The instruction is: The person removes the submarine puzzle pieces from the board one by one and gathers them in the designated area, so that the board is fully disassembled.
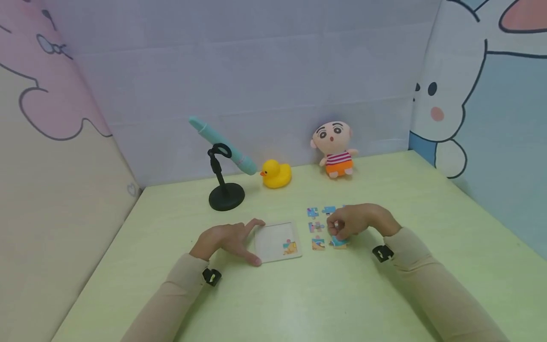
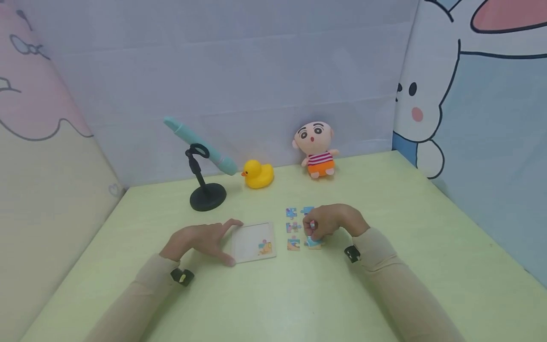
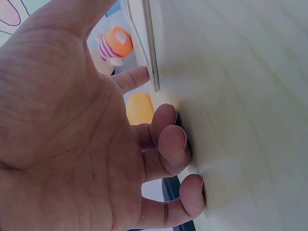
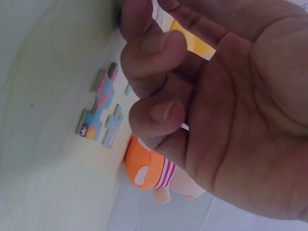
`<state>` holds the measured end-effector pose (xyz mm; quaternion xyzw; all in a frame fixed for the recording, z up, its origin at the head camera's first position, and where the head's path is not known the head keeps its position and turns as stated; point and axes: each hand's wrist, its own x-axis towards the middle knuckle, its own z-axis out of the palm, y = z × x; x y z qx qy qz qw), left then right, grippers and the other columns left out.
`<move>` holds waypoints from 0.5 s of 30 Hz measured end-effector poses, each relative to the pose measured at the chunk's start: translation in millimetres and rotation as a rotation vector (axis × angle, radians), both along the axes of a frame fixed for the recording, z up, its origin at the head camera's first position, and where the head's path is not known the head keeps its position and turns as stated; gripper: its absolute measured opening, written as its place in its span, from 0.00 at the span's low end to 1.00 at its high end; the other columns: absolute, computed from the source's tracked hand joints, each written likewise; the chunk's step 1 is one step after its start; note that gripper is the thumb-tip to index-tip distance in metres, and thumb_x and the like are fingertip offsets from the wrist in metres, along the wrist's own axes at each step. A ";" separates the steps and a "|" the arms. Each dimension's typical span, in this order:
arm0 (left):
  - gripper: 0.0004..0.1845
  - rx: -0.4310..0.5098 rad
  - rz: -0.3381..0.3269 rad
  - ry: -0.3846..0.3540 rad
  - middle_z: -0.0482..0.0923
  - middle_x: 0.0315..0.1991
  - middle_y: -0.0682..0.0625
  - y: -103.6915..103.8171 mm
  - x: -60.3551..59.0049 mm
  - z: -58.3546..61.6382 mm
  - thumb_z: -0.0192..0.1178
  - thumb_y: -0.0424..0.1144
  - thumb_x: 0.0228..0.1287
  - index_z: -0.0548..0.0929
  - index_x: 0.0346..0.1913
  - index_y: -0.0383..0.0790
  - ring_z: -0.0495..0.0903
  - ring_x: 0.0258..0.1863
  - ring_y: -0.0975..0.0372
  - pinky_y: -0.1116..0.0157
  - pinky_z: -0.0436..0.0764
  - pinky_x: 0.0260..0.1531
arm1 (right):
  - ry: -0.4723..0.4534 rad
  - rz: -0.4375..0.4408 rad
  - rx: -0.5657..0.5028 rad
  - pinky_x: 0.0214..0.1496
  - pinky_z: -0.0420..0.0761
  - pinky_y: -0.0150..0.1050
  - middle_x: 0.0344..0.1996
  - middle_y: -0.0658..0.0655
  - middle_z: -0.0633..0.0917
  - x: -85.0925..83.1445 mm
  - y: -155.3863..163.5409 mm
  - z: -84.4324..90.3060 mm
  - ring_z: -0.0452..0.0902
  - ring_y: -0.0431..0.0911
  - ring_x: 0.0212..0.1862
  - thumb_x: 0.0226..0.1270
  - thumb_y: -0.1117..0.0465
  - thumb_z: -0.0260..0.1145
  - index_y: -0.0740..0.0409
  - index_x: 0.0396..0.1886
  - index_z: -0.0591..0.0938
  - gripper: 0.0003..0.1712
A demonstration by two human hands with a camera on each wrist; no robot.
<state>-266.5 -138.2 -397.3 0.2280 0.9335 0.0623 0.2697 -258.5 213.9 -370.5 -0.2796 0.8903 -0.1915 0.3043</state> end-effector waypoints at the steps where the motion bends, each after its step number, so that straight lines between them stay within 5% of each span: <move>1: 0.55 -0.001 -0.001 0.001 0.74 0.47 0.46 -0.6 -0.2 -0.6 0.71 0.70 0.47 0.52 0.74 0.62 0.75 0.45 0.55 0.51 0.75 0.51 | 0.006 -0.006 0.006 0.32 0.67 0.35 0.26 0.48 0.72 0.5 -1.0 0.4 0.68 0.40 0.26 0.67 0.65 0.67 0.53 0.32 0.75 0.08; 15: 0.54 0.003 0.015 -0.014 0.73 0.46 0.46 0.4 1.6 2.9 0.71 0.69 0.48 0.53 0.74 0.62 0.74 0.45 0.54 0.51 0.74 0.52 | 0.097 0.029 0.028 0.35 0.66 0.35 0.27 0.47 0.72 1.9 -4.6 0.6 0.68 0.39 0.31 0.67 0.65 0.69 0.52 0.31 0.77 0.09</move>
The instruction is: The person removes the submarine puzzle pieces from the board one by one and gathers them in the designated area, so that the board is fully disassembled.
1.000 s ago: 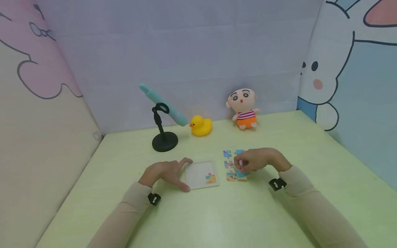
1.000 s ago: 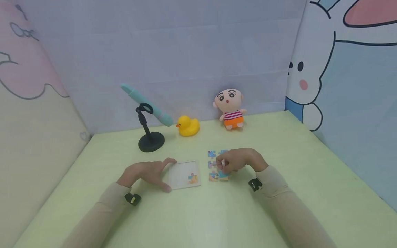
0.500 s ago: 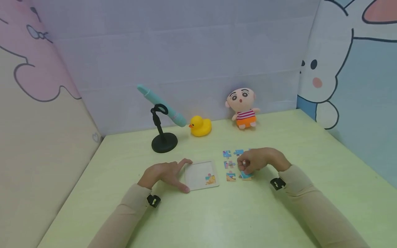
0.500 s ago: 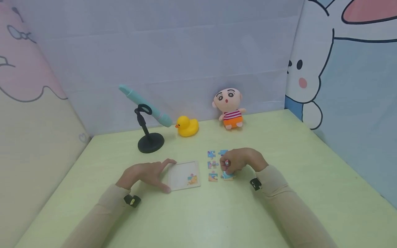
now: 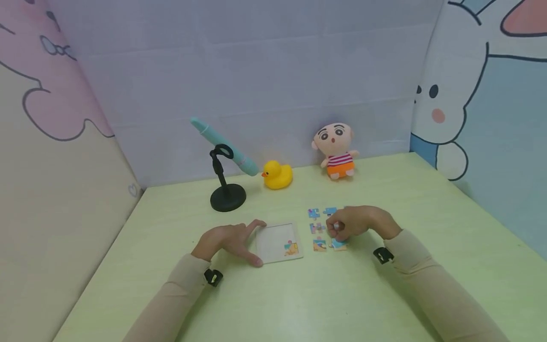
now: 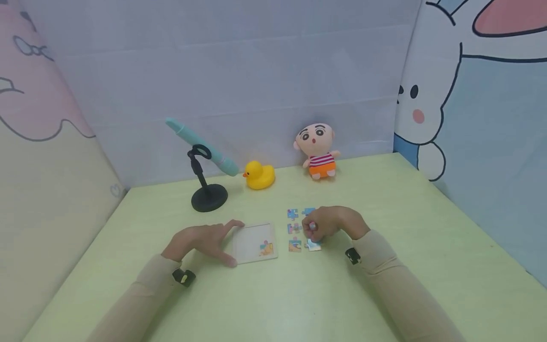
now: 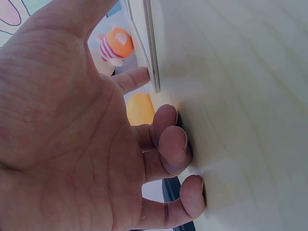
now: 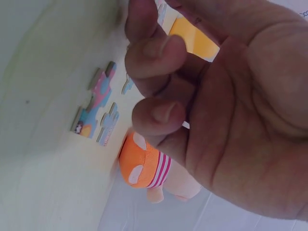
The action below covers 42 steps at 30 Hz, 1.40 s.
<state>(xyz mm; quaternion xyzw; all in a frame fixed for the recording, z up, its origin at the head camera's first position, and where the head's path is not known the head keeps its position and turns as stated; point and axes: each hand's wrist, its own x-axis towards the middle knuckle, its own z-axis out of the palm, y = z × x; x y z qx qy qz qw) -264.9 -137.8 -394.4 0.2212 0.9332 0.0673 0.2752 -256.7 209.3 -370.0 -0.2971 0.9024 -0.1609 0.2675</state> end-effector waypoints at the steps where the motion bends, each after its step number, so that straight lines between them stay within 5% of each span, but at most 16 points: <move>1: 0.54 0.000 0.001 -0.002 0.73 0.46 0.46 0.0 0.3 -0.1 0.71 0.68 0.48 0.53 0.74 0.62 0.74 0.44 0.55 0.51 0.75 0.51 | -0.002 0.001 -0.006 0.35 0.66 0.35 0.28 0.47 0.72 0.1 0.1 0.1 0.68 0.39 0.31 0.67 0.64 0.69 0.52 0.31 0.77 0.08; 13: 0.54 -0.004 0.002 0.003 0.73 0.44 0.47 -1.4 1.6 -3.6 0.72 0.68 0.47 0.53 0.74 0.62 0.74 0.43 0.56 0.53 0.75 0.48 | 0.000 0.018 -0.036 0.39 0.71 0.38 0.32 0.48 0.79 -0.2 -6.6 -2.1 0.72 0.41 0.34 0.69 0.63 0.67 0.49 0.38 0.80 0.04; 22: 0.54 -0.011 0.002 0.006 0.74 0.45 0.48 1.8 1.9 -3.1 0.72 0.68 0.48 0.53 0.74 0.63 0.74 0.43 0.56 0.53 0.75 0.49 | -0.049 -0.013 -0.001 0.29 0.73 0.36 0.29 0.50 0.79 -3.0 -21.2 3.7 0.73 0.42 0.28 0.71 0.61 0.64 0.46 0.46 0.82 0.07; 31: 0.54 -0.021 0.012 0.014 0.74 0.46 0.48 2.8 1.3 -2.2 0.72 0.68 0.47 0.53 0.74 0.64 0.75 0.43 0.56 0.53 0.75 0.49 | -0.019 0.031 0.003 0.37 0.74 0.38 0.31 0.50 0.79 -10.4 -37.6 6.3 0.73 0.42 0.31 0.75 0.59 0.62 0.49 0.50 0.81 0.08; 39: 0.53 -0.027 0.015 0.008 0.74 0.48 0.48 1.3 0.4 -1.0 0.71 0.70 0.48 0.53 0.74 0.65 0.75 0.46 0.56 0.52 0.75 0.51 | -0.071 0.014 -0.011 0.24 0.70 0.35 0.26 0.52 0.82 -14.6 -56.4 3.2 0.69 0.42 0.23 0.77 0.60 0.58 0.49 0.51 0.79 0.08; 42: 0.53 -0.030 0.017 0.000 0.74 0.49 0.48 1.7 0.1 0.6 0.70 0.69 0.49 0.53 0.74 0.64 0.75 0.46 0.56 0.52 0.75 0.52 | -0.078 0.024 -0.007 0.27 0.70 0.35 0.25 0.52 0.81 -15.8 -62.3 2.2 0.70 0.41 0.23 0.78 0.60 0.57 0.49 0.50 0.79 0.08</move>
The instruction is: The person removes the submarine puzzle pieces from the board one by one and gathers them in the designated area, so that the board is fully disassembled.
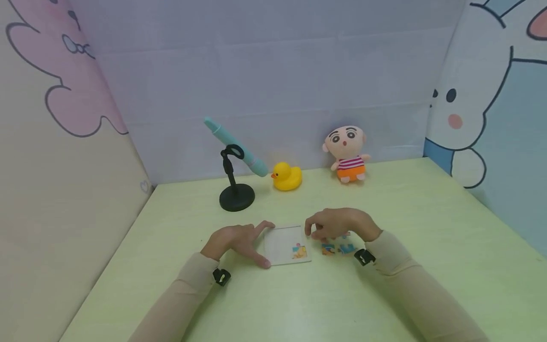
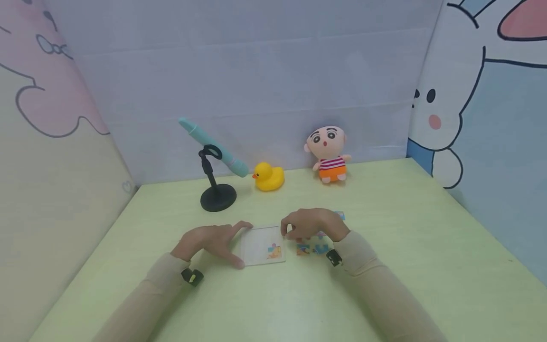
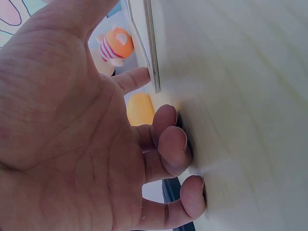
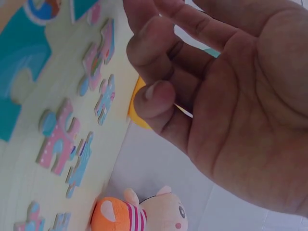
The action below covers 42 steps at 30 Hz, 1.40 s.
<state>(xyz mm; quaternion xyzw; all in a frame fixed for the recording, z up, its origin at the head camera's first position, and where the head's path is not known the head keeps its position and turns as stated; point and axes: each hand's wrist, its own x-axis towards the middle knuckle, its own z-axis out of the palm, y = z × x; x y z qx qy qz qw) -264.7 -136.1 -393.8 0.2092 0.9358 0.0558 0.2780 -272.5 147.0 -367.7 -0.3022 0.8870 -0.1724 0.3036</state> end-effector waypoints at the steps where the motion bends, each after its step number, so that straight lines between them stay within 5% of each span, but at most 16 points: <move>1: 0.53 -0.006 -0.002 -0.005 0.74 0.49 0.48 0.6 0.0 0.5 0.70 0.69 0.49 0.53 0.74 0.64 0.75 0.46 0.56 0.52 0.75 0.52 | -0.005 -0.002 -0.002 0.29 0.70 0.36 0.25 0.52 0.80 0.1 -1.3 -1.0 0.70 0.41 0.24 0.78 0.60 0.58 0.48 0.50 0.79 0.07; 6: 0.53 -0.002 -0.006 -0.005 0.74 0.48 0.47 1.9 0.9 2.6 0.70 0.69 0.49 0.52 0.74 0.64 0.75 0.45 0.55 0.52 0.75 0.51 | 0.037 0.034 -0.004 0.36 0.72 0.37 0.26 0.50 0.78 2.4 -9.5 -6.5 0.71 0.41 0.26 0.76 0.59 0.60 0.47 0.50 0.79 0.07; 11: 0.54 -0.013 0.002 0.009 0.74 0.48 0.47 1.1 0.8 2.4 0.70 0.70 0.48 0.52 0.74 0.65 0.75 0.45 0.55 0.52 0.75 0.51 | 0.071 0.039 -0.005 0.34 0.71 0.36 0.25 0.49 0.77 9.6 -21.8 -9.1 0.71 0.42 0.24 0.72 0.56 0.66 0.48 0.50 0.77 0.10; 18: 0.54 -0.005 0.005 0.006 0.74 0.48 0.47 0.4 1.1 2.2 0.71 0.70 0.48 0.52 0.74 0.64 0.75 0.45 0.55 0.51 0.75 0.51 | -0.008 -0.007 -0.021 0.29 0.72 0.35 0.21 0.53 0.79 20.7 -35.3 -9.5 0.70 0.47 0.14 0.68 0.60 0.70 0.52 0.46 0.75 0.12; 36: 0.54 0.000 -0.002 0.011 0.74 0.47 0.47 0.4 -0.6 -1.0 0.71 0.70 0.47 0.52 0.74 0.65 0.75 0.45 0.55 0.51 0.75 0.51 | 0.020 -0.016 -0.039 0.24 0.72 0.35 0.25 0.53 0.78 24.8 -35.8 -9.7 0.70 0.48 0.14 0.66 0.62 0.71 0.51 0.43 0.75 0.13; 42: 0.54 0.003 0.001 0.010 0.75 0.47 0.47 1.1 1.3 0.8 0.71 0.69 0.48 0.53 0.74 0.64 0.75 0.45 0.55 0.51 0.75 0.52 | 0.089 0.036 -0.087 0.34 0.75 0.37 0.28 0.53 0.76 20.9 -36.2 -8.8 0.72 0.45 0.24 0.67 0.63 0.70 0.54 0.40 0.75 0.10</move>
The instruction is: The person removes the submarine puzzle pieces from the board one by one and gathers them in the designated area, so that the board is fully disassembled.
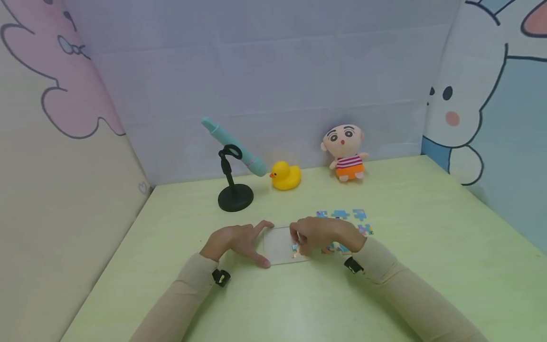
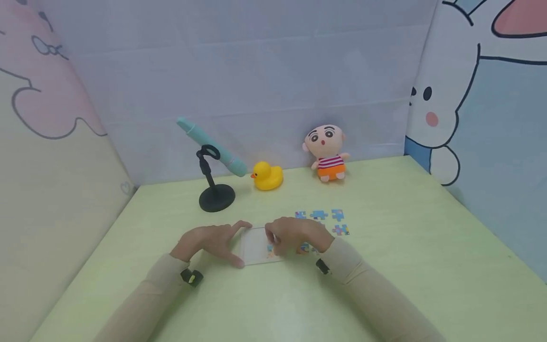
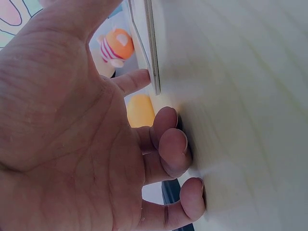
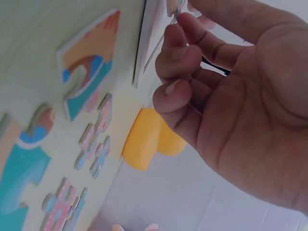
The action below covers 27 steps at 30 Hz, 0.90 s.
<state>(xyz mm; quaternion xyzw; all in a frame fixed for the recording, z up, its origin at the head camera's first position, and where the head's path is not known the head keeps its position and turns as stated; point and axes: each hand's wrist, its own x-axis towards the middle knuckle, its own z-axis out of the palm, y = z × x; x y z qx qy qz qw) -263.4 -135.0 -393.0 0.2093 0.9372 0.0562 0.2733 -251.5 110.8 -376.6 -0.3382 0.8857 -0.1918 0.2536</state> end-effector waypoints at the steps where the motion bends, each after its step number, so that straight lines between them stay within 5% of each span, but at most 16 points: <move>1: 0.54 -0.001 0.003 0.000 0.74 0.46 0.47 -0.5 0.2 -0.2 0.71 0.69 0.48 0.53 0.74 0.64 0.75 0.45 0.55 0.51 0.75 0.52 | 0.022 0.015 -0.010 0.35 0.74 0.37 0.29 0.53 0.76 -0.6 -0.6 0.0 0.72 0.44 0.27 0.67 0.64 0.69 0.55 0.39 0.75 0.09; 9: 0.54 -0.007 0.001 0.001 0.74 0.45 0.47 -2.8 1.5 -1.0 0.71 0.69 0.48 0.52 0.74 0.63 0.75 0.43 0.55 0.52 0.75 0.51 | 0.063 0.078 -0.047 0.38 0.69 0.34 0.25 0.48 0.69 -2.8 -1.7 -0.5 0.69 0.40 0.32 0.74 0.66 0.61 0.54 0.36 0.72 0.07; 27: 0.54 -0.001 -0.015 0.000 0.74 0.45 0.47 -1.0 -0.7 -0.7 0.70 0.69 0.49 0.52 0.75 0.63 0.75 0.43 0.55 0.54 0.76 0.48 | 0.061 0.092 -0.092 0.35 0.69 0.34 0.26 0.47 0.73 -13.7 44.7 20.0 0.69 0.39 0.29 0.73 0.65 0.63 0.53 0.34 0.74 0.08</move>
